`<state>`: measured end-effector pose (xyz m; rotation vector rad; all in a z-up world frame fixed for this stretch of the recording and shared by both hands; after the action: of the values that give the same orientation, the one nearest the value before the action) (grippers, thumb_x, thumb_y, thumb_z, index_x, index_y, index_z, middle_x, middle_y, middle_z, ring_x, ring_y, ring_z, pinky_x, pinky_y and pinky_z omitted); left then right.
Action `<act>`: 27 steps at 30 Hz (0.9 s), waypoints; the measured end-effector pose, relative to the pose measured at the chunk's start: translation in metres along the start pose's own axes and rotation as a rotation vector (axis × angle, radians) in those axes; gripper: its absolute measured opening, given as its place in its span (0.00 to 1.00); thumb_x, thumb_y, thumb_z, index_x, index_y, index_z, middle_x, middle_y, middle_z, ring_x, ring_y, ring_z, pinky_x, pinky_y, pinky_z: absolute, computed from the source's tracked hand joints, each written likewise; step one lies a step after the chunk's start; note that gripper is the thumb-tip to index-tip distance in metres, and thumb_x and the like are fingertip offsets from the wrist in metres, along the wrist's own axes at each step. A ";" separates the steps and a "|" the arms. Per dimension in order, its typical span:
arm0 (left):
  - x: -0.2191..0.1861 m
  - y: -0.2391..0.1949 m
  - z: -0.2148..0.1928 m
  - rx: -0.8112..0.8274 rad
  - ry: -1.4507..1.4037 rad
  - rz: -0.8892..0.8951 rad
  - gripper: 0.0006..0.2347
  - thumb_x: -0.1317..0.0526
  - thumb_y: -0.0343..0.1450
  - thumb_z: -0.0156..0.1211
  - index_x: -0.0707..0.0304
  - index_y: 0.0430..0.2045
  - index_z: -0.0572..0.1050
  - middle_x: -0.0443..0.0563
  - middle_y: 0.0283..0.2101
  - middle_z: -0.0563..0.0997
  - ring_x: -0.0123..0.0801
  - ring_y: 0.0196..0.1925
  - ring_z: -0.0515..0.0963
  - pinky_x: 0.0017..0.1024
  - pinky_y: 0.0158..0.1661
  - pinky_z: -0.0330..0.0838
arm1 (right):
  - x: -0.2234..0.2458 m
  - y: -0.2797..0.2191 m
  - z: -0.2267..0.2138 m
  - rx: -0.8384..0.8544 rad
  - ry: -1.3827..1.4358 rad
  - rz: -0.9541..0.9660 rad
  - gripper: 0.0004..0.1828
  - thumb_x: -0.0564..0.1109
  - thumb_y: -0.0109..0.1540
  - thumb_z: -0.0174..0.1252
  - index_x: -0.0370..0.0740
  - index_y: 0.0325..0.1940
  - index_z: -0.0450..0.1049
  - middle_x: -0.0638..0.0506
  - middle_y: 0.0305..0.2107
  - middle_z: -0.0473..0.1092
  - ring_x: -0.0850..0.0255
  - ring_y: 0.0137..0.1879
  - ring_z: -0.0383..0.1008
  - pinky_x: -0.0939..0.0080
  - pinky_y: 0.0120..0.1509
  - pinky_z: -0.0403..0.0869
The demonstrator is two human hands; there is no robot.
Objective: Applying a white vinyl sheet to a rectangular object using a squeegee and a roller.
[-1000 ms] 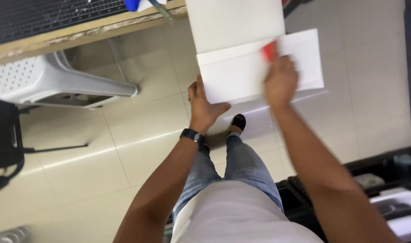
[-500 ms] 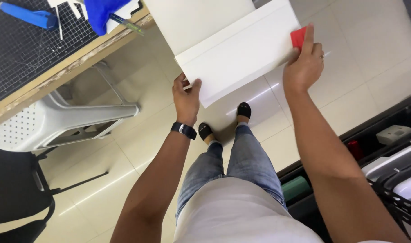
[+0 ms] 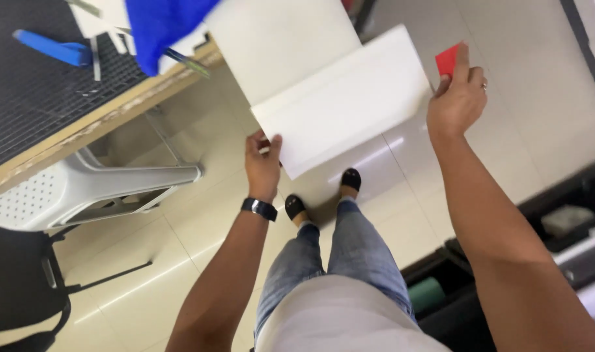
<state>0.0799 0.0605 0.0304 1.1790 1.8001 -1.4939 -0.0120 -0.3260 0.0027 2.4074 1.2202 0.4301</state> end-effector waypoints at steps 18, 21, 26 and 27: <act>-0.023 -0.014 0.008 -0.060 0.003 -0.130 0.26 0.43 0.64 0.64 0.55 0.54 0.72 0.43 0.49 0.77 0.28 0.41 0.77 0.27 0.45 0.75 | 0.112 0.081 0.003 0.032 0.696 -0.494 0.21 0.52 0.74 0.54 0.44 0.69 0.70 0.37 0.54 0.67 0.38 0.57 0.67 0.43 0.64 0.65; -0.024 -0.017 0.004 -0.008 -0.078 -0.139 0.31 0.42 0.67 0.71 0.61 0.59 0.70 0.59 0.54 0.77 0.39 0.49 0.81 0.35 0.42 0.81 | 0.009 0.058 0.047 0.093 0.787 -0.036 0.17 0.33 0.65 0.68 0.38 0.58 0.77 0.43 0.44 0.69 0.46 0.45 0.72 0.58 0.46 0.77; -0.041 -0.012 0.006 0.091 -0.042 -0.243 0.36 0.40 0.68 0.67 0.66 0.64 0.65 0.67 0.62 0.71 0.55 0.63 0.75 0.46 0.57 0.76 | -0.017 0.028 0.079 0.948 1.135 0.661 0.21 0.58 0.74 0.49 0.40 0.57 0.72 0.40 0.41 0.72 0.49 0.45 0.74 0.50 0.45 0.73; -0.043 -0.013 0.008 0.089 -0.050 -0.243 0.36 0.40 0.68 0.67 0.66 0.64 0.65 0.67 0.62 0.71 0.55 0.63 0.75 0.46 0.57 0.76 | -0.009 0.030 0.058 0.950 1.132 0.654 0.21 0.58 0.74 0.49 0.40 0.57 0.72 0.40 0.41 0.72 0.49 0.45 0.74 0.50 0.45 0.73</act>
<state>0.0887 0.0398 0.0697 0.9811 1.9148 -1.7401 0.0297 -0.3619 -0.0336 3.5102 1.0449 1.9983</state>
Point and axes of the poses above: each hand's wrist, its own y-axis towards the middle knuckle, its own z-axis out of the palm, x = y × z, the point moved 2 cm from there along y, towards the middle knuckle
